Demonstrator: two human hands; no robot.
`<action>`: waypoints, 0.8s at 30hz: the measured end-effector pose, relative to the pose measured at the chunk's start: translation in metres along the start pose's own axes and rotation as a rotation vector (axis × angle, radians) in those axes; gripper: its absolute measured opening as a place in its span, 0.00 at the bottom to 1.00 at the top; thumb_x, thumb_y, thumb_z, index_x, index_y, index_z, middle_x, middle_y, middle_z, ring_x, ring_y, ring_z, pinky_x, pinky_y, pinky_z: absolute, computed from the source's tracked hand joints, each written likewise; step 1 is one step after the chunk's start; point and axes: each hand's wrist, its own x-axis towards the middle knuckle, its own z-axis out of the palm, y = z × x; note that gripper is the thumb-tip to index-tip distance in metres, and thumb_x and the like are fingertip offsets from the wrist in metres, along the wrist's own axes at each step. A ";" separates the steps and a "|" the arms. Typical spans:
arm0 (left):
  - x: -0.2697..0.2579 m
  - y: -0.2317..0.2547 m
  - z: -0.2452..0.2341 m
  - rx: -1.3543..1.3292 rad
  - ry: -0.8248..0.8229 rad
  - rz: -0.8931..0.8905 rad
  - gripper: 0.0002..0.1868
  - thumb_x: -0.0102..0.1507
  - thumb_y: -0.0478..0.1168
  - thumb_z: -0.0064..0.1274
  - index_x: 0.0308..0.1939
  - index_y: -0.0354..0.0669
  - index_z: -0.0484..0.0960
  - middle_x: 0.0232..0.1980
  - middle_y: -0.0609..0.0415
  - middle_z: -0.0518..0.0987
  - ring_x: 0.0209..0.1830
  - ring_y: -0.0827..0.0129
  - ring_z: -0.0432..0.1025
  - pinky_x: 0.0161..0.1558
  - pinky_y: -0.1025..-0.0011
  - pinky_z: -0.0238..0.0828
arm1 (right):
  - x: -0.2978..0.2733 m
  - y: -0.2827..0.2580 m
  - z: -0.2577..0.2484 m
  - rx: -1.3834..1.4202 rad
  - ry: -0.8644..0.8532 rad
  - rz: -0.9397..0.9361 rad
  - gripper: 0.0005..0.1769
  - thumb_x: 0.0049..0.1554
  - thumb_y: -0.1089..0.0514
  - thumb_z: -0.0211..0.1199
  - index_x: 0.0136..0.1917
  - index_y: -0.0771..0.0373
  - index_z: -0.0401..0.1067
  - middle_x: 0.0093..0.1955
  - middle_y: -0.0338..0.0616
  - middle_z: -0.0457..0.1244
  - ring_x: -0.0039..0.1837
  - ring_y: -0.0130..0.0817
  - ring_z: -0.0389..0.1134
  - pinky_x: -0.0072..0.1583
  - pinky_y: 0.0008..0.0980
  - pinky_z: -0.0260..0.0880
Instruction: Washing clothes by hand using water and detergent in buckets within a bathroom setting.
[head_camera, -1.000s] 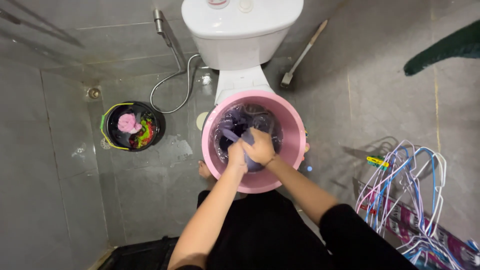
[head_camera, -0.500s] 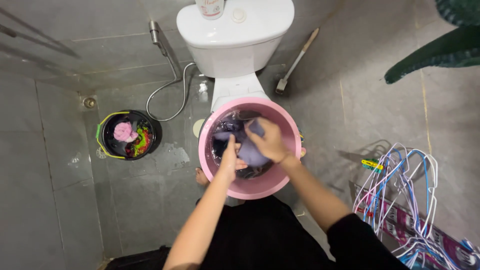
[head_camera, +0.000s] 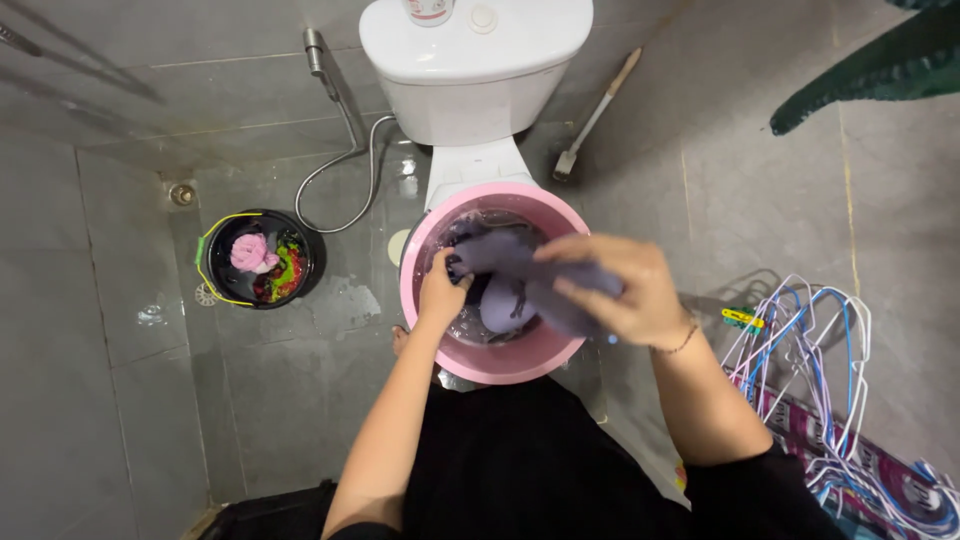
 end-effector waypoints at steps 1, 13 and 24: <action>-0.002 0.003 -0.001 -0.001 0.004 0.003 0.39 0.59 0.42 0.64 0.73 0.45 0.66 0.58 0.35 0.81 0.61 0.42 0.74 0.61 0.56 0.69 | -0.001 0.008 0.001 -0.002 0.000 -0.004 0.11 0.55 0.62 0.65 0.51 0.68 0.75 0.56 0.50 0.71 0.57 0.42 0.75 0.59 0.35 0.74; -0.058 0.150 -0.088 0.071 -0.201 0.118 0.61 0.54 0.41 0.67 0.82 0.55 0.42 0.42 0.29 0.82 0.47 0.39 0.77 0.49 0.54 0.73 | -0.025 0.147 0.096 -0.188 0.174 0.260 0.15 0.57 0.61 0.66 0.58 0.66 0.74 0.57 0.53 0.69 0.59 0.51 0.72 0.60 0.40 0.71; -0.084 0.149 -0.143 0.208 -0.001 0.430 0.14 0.56 0.37 0.66 0.43 0.38 0.82 0.42 0.42 0.83 0.45 0.45 0.77 0.48 0.56 0.73 | -0.084 0.283 0.063 -0.826 0.416 0.793 0.10 0.60 0.57 0.59 0.51 0.64 0.74 0.47 0.63 0.69 0.49 0.64 0.70 0.49 0.58 0.68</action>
